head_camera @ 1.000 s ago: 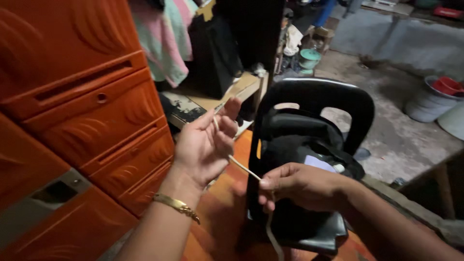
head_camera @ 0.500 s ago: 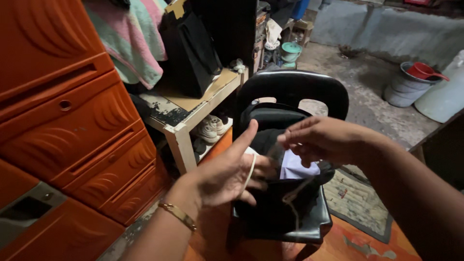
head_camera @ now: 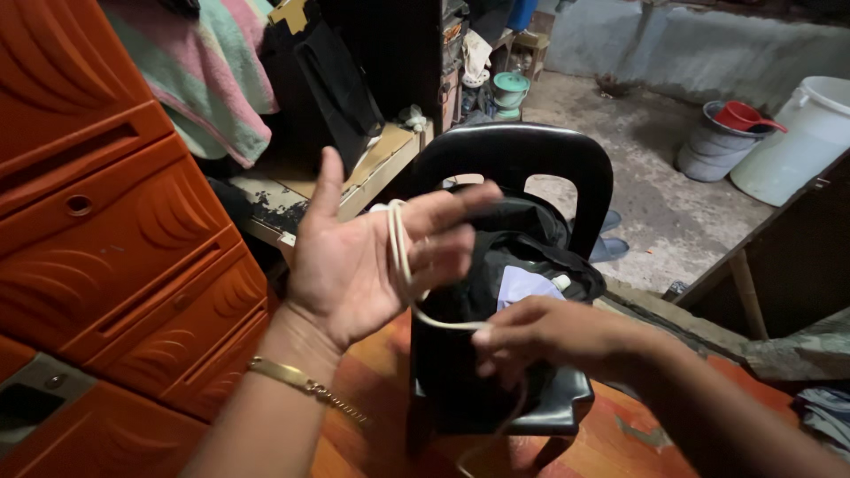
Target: The person folds a dark umbrella and places it into a black backpack resting on a chair. They then pick up a white charging cable and adapter, coil the cable, and place both into the backpack. Finally, they pick up a black face mask and place it into the backpack.
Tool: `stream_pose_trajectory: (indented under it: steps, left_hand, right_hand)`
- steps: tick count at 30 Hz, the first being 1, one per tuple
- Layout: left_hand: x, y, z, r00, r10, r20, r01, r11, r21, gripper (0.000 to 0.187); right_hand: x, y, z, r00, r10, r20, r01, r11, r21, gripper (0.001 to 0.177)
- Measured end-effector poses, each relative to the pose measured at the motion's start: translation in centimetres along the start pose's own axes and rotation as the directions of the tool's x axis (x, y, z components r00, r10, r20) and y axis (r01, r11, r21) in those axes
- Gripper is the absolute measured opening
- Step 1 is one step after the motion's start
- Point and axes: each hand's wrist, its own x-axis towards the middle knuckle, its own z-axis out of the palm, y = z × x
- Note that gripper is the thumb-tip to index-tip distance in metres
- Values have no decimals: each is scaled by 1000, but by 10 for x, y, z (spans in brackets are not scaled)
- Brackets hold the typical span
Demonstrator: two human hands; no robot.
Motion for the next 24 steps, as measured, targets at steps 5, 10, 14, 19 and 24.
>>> stream_pose_trajectory:
  steps: [5, 10, 14, 19, 24]
  left_hand:
    - [-9, 8, 20, 922, -386, -17, 369, 865, 340, 131]
    - [-6, -13, 18, 830, -518, -207, 558, 776, 295, 143]
    - [-3, -19, 11, 846, -425, -322, 533, 698, 479, 143]
    - [4, -20, 14, 950, -24, -310, 158, 895, 417, 140]
    - [2, -19, 25, 995, 89, -50, -76, 972, 222, 143]
  right_hand:
    - [1, 3, -39, 986, -20, -168, 45, 989, 144, 24]
    - [-22, -28, -48, 970, -180, -166, 229, 907, 353, 23]
    - [-43, -51, -29, 951, -298, -86, 309, 894, 324, 24]
    - [-48, -54, 9, 925, -355, 134, 302, 903, 306, 34]
    - [-38, -35, 30, 950, -231, 212, 212, 971, 109, 47]
